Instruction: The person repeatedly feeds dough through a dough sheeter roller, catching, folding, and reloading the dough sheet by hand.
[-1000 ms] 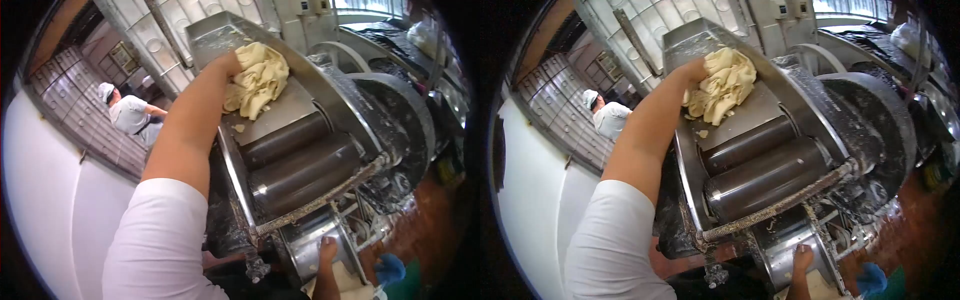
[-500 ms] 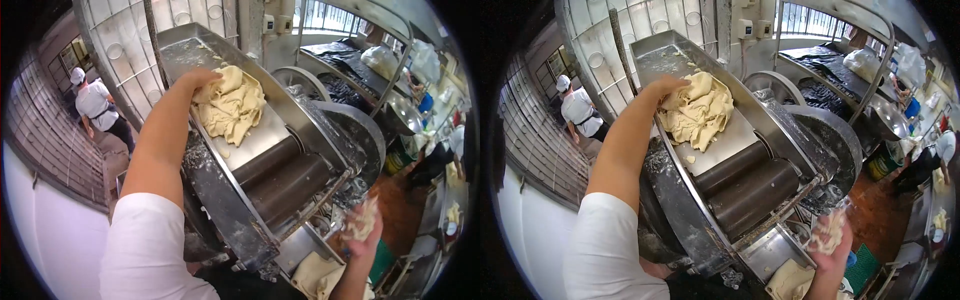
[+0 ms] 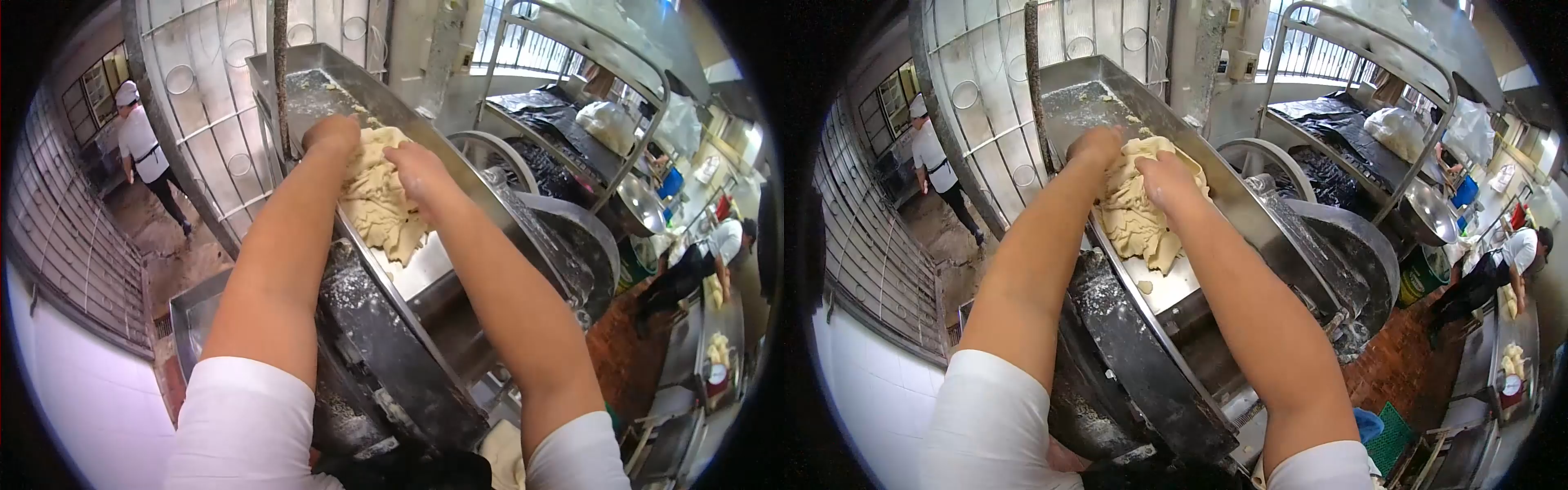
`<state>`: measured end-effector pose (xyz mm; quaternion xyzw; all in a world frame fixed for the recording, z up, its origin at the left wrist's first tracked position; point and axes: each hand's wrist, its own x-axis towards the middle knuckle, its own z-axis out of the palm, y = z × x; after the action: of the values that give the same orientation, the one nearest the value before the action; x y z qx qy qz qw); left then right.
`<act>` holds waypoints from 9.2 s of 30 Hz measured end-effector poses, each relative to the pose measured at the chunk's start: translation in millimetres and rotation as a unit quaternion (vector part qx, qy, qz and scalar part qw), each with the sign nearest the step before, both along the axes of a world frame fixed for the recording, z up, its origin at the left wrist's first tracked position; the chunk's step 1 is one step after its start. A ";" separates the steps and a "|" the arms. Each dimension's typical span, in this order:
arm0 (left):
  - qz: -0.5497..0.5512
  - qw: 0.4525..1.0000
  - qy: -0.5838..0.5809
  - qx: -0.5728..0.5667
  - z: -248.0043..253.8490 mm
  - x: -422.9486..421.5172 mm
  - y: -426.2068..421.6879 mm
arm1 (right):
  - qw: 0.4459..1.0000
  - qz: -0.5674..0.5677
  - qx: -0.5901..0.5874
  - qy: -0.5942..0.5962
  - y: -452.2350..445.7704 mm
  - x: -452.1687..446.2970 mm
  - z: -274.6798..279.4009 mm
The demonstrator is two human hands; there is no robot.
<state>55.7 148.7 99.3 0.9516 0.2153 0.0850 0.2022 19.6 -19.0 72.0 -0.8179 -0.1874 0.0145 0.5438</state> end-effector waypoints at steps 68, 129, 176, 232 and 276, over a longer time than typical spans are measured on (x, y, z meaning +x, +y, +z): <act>-0.263 0.958 -0.038 -0.107 -100.7 -123.7 -203.0 | 0.664 0.025 0.614 0.426 -148.2 -143.0 -257.6; -0.099 0.322 0.051 -0.940 -321.5 -277.1 -362.3 | 0.746 -0.282 0.407 0.446 -452.6 -391.8 -320.4; -0.092 0.625 0.515 -0.580 -410.6 -406.9 -496.2 | 0.803 -0.463 0.085 0.366 -517.5 -465.3 -385.4; -0.144 0.068 0.383 -0.910 -312.7 -424.7 -554.6 | 0.800 -0.525 0.287 0.045 -595.0 -528.2 -25.1; -0.103 0.966 -0.129 0.201 54.9 8.1 -10.8 | 0.748 -0.202 0.547 0.317 -358.8 -314.5 -113.1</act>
<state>63.7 137.9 154.2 0.9708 0.0664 0.2271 0.0409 -294.9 -377.9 -41.1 -0.3471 0.1897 0.0576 0.9166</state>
